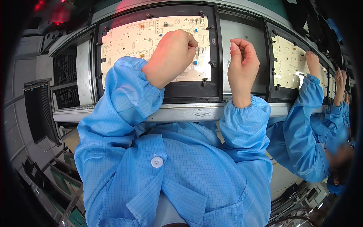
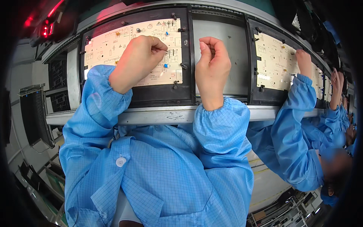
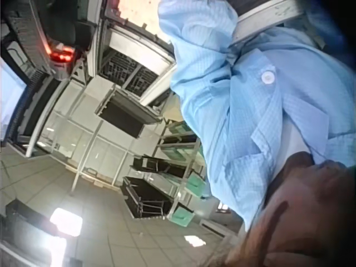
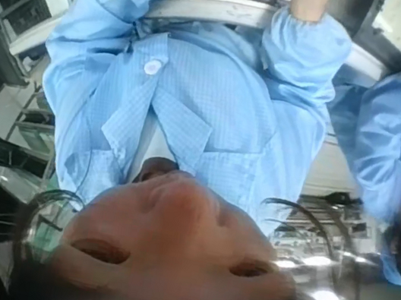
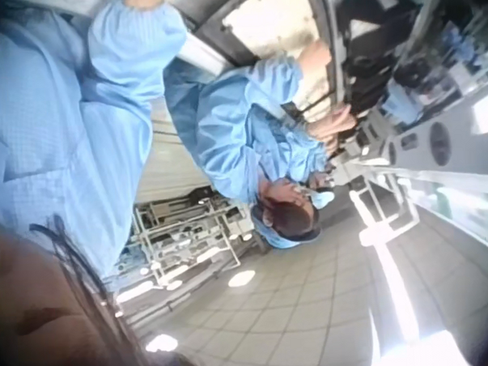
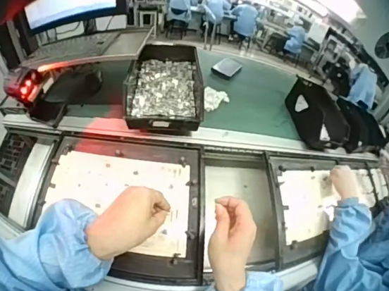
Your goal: Placing electronic components on boards and moving them along an assembly line.
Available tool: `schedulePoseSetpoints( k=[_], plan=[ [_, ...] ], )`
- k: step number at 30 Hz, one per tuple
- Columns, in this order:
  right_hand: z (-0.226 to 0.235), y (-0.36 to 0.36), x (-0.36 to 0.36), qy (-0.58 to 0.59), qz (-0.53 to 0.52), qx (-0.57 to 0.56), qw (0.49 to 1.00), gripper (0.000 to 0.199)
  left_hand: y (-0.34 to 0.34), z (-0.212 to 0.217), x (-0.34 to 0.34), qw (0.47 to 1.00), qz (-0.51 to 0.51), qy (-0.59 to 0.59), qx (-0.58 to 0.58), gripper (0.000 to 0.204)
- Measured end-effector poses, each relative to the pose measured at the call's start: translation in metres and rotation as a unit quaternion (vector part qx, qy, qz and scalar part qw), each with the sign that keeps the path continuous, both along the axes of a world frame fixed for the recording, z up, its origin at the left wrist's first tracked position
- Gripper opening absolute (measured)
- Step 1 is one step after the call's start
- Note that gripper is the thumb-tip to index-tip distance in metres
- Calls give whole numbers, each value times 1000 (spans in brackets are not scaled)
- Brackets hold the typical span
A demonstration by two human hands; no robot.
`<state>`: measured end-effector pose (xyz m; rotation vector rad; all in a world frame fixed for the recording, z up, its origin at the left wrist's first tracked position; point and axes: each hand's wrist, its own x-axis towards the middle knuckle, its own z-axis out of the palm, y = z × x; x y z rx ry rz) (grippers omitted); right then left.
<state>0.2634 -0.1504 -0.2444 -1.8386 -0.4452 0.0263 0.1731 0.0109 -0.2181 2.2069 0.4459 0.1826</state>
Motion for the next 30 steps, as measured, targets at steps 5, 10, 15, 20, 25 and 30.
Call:
schedulePoseSetpoints(
  k=[5,10,15,20,25,30],
  plan=[
    [5,1,-3,1,12,7,1000,12,-1,1,5,999,-3,19,27,15],
    [9,4,-7,35,13,41,998,11,-5,2,11,989,-25,50,135,15],
    [3,4,-5,53,38,52,997,12,-28,15,11,968,-76,17,237,7],
    [16,12,-9,152,72,-30,985,13,-14,17,6,971,-100,44,212,16],
    [22,24,-11,95,105,-145,979,14,31,21,-10,990,23,14,136,27],
    [21,33,-11,16,87,-207,974,16,39,6,-23,994,18,41,103,20]
  ],
)
